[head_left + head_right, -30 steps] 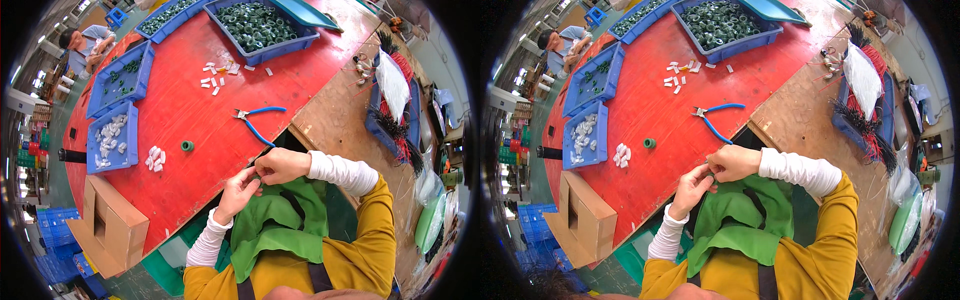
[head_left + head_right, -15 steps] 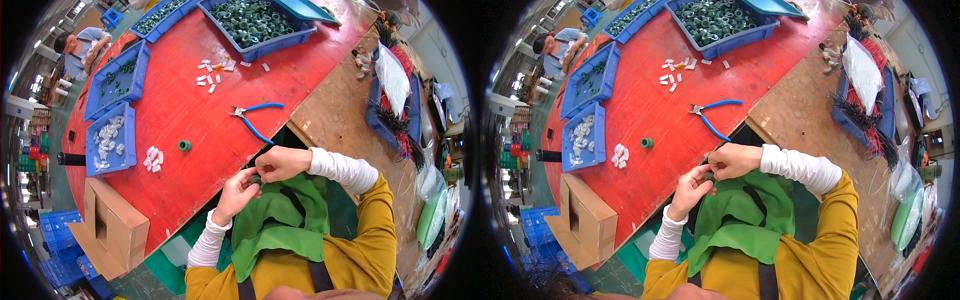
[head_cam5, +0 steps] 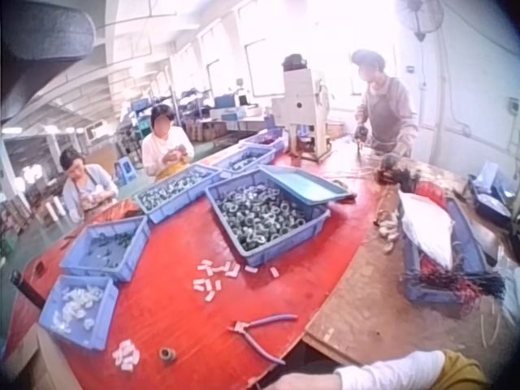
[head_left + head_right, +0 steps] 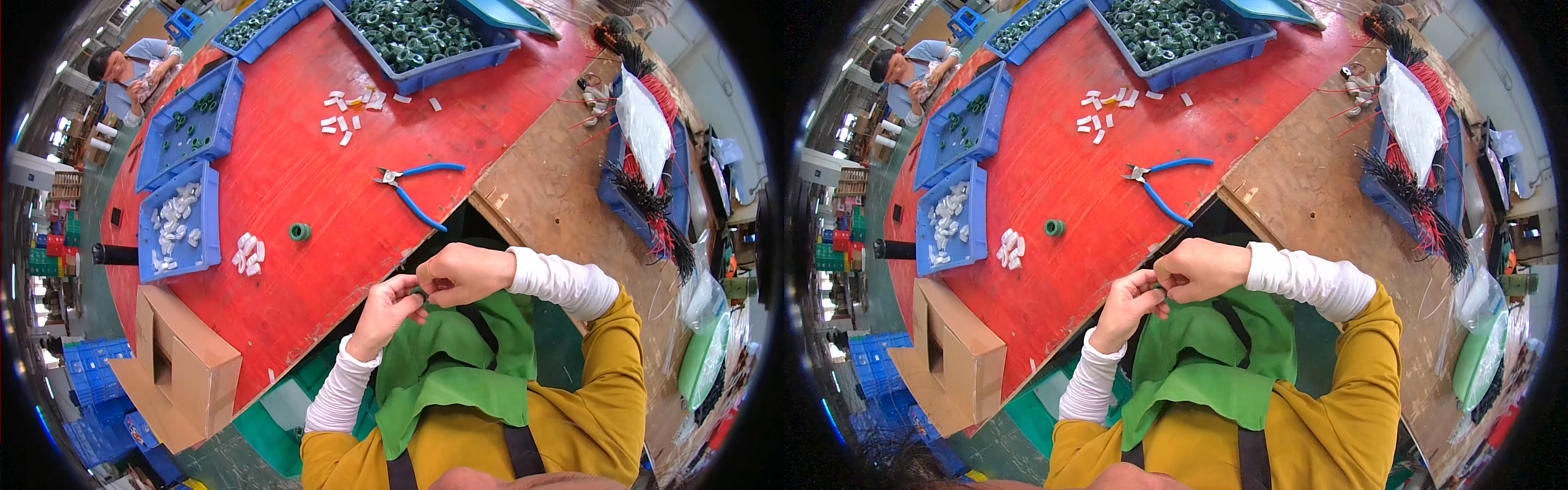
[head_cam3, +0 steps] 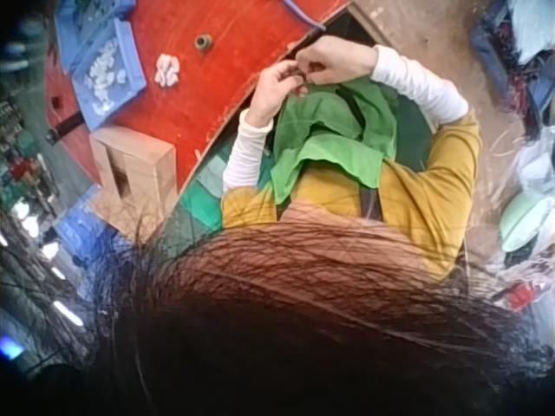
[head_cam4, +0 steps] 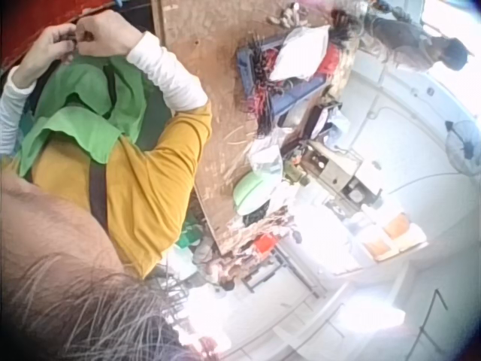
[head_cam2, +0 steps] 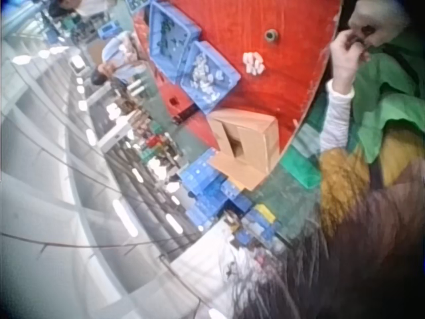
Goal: The person assembles small green plastic housings and white plastic inserts by hand, taking parts from plastic bins and pressing them together.
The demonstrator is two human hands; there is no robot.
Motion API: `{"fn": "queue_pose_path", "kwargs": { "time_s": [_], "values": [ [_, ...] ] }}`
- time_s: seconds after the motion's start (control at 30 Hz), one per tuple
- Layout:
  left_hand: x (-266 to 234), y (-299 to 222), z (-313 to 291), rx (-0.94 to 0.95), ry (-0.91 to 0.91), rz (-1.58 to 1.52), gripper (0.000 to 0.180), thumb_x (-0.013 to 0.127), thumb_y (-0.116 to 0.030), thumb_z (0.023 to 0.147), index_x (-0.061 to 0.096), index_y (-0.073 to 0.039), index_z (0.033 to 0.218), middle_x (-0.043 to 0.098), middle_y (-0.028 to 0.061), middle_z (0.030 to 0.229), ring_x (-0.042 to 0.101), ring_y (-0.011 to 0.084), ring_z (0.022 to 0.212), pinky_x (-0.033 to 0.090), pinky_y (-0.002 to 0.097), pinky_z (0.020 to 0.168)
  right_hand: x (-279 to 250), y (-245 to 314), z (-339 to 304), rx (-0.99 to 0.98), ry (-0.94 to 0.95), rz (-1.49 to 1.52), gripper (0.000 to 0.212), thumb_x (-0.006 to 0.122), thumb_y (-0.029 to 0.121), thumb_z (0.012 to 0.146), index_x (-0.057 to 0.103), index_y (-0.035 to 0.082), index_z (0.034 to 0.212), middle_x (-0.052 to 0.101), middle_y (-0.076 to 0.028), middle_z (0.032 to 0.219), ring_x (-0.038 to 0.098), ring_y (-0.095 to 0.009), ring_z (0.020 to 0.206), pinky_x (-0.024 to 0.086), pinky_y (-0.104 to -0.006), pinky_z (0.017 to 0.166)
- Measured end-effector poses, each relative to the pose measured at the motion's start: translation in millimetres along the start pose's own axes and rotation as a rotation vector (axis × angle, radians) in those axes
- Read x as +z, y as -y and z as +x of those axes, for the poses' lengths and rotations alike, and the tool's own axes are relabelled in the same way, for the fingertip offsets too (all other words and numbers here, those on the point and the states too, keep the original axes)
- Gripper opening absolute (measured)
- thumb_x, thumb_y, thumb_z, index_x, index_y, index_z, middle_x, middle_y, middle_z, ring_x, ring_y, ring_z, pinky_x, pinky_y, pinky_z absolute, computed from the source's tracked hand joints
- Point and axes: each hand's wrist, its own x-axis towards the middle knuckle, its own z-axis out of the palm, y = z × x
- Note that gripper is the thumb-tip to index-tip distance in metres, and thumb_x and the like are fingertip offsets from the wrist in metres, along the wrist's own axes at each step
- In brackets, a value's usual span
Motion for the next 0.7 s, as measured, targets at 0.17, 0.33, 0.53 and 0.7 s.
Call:
{"fn": "queue_pose_path", "kwargs": {
  "time_s": [0.17,0.33,0.53,0.7],
  "values": [
    [1,0,-2,-0.008,-0.043,-0.007,0.027,0.055,0.0,0.089,0.058,0.006,0.115,0.065,0.0085,0.092,0.063,0.012,0.07,0.054,0.0253,0.064,-4,-6,0,-0.011,0.008,0.037,0.016,0.064,0.015,0.074,0.059,0.001,0.076,0.059,-0.011,0.063,0.061,-0.024,0.058,0.046,-0.0351,0.054],
    [4,2,-3,0.034,-0.078,0.163,0.027,0.056,-0.002,0.089,0.059,0.005,0.115,0.065,0.0066,0.086,0.063,0.0105,0.068,0.053,0.0244,0.063,-2,-9,3,-0.002,0.019,0.039,0.016,0.064,0.015,0.073,0.058,0.0,0.075,0.059,-0.011,0.063,0.06,-0.023,0.058,0.046,-0.0353,0.054],
    [11,2,-5,0.08,-0.107,0.203,0.029,0.058,-0.003,0.088,0.059,0.005,0.116,0.065,0.0053,0.085,0.063,0.0098,0.069,0.052,0.0237,0.064,1,-14,7,0.043,0.008,0.036,0.015,0.063,0.015,0.072,0.059,0.0,0.074,0.06,-0.012,0.064,0.06,-0.025,0.058,0.046,-0.0364,0.054],
    [10,7,-7,0.134,-0.099,0.236,0.03,0.059,-0.004,0.088,0.059,0.005,0.117,0.065,0.0049,0.085,0.063,0.0099,0.07,0.052,0.0235,0.064,2,-14,7,0.101,0.036,0.056,0.016,0.063,0.014,0.072,0.06,-0.001,0.076,0.061,-0.012,0.067,0.061,-0.025,0.062,0.048,-0.036,0.056]
  ]
}}
